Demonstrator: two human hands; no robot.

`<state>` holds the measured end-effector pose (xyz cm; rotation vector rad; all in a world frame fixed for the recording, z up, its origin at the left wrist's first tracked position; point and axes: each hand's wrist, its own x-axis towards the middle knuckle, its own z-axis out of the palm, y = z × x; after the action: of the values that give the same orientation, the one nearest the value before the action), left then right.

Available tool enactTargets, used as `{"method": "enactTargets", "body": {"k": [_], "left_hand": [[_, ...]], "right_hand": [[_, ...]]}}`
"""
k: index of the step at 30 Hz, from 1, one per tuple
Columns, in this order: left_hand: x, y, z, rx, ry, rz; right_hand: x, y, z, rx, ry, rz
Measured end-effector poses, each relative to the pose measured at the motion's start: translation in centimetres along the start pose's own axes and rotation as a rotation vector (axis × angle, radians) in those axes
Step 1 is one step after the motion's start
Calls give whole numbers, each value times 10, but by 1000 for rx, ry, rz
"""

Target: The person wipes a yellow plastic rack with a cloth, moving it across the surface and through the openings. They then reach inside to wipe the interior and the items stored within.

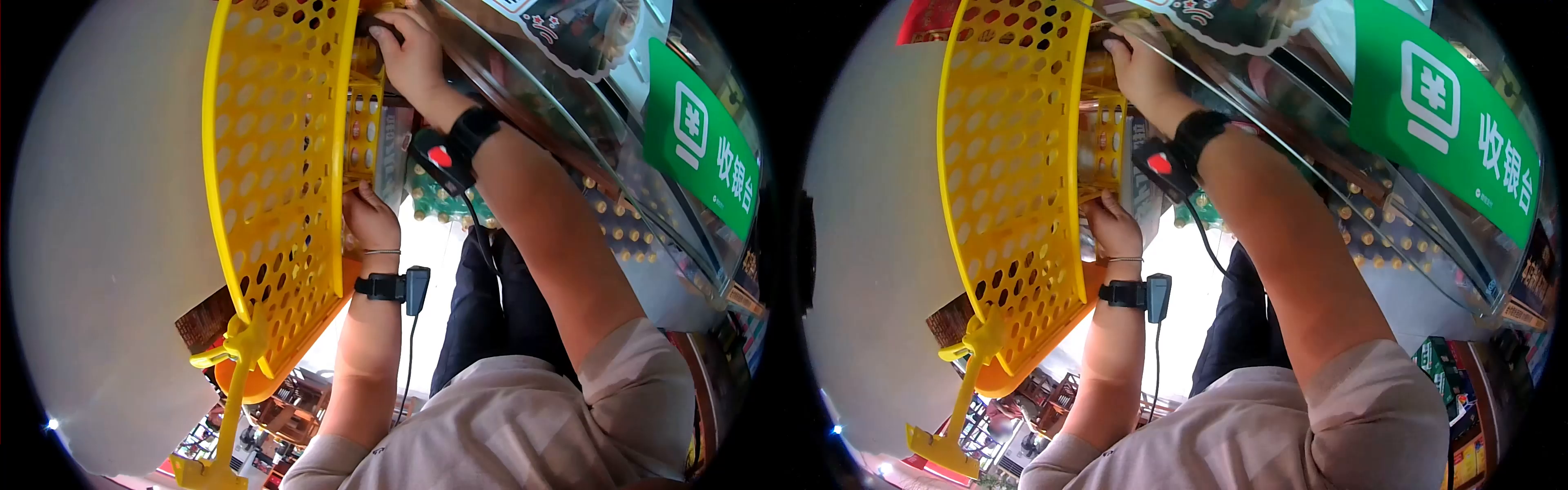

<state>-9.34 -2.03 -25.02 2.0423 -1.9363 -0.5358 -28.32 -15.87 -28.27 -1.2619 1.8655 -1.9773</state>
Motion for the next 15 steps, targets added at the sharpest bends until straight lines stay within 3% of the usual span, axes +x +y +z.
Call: {"method": "enactTargets", "body": {"k": [4,7,8,11,15], "left_hand": [[0,-6,6,-81,31,1],[1,-5,4,-63,20,-8],[0,-5,4,-49,20,-8],[1,-3,3,-23,17,5],[1,-4,3,-31,22,2]], "right_hand": [[-10,40,10,-459,-397,-304],[-4,31,-6,-440,-649,-401],[-4,26,-11,-381,-701,-177],[10,7,-29,-354,-884,-149],[-10,-5,-44,-487,-790,-216]]}}
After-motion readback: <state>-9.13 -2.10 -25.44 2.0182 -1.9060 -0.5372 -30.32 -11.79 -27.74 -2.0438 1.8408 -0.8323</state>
